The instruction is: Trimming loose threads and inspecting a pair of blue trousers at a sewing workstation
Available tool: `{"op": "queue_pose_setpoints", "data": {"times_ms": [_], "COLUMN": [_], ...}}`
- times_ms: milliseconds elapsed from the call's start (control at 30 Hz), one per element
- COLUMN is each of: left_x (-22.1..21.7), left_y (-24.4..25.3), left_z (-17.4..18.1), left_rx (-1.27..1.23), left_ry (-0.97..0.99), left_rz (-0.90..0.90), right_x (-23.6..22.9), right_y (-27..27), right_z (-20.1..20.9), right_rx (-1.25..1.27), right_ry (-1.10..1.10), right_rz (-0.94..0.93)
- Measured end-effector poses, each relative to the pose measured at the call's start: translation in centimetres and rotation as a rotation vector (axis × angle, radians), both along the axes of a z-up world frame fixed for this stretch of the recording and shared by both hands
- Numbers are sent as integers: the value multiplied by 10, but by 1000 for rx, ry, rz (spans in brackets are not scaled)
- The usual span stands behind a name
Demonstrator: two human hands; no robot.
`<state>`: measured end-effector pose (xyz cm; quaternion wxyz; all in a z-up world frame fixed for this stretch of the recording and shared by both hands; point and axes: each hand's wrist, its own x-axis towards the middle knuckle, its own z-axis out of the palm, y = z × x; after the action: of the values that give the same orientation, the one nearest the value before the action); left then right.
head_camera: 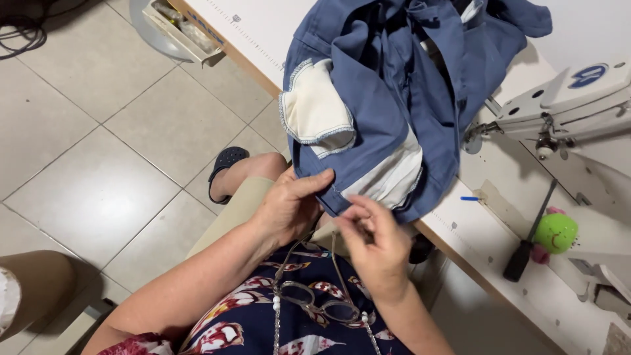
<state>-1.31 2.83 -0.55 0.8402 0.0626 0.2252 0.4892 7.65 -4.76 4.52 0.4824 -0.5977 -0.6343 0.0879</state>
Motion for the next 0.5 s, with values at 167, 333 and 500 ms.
{"op": "queue_pose_setpoints", "data": {"times_ms": [167, 333, 500], "left_x": [1, 2, -3], "left_y": [-9, -8, -13], "left_z": [8, 19, 26], "left_rx": [0, -33, -94], "left_ry": [11, 28, 16], "left_rz": [-22, -32, -37], "right_x": [-4, -3, -6], "right_y": [-3, -1, -3], "right_z": [4, 1, 18], "right_rx": [89, 105, 75], "right_ry": [-226, -439, -473], "right_rz": [-64, 1, 64]}}
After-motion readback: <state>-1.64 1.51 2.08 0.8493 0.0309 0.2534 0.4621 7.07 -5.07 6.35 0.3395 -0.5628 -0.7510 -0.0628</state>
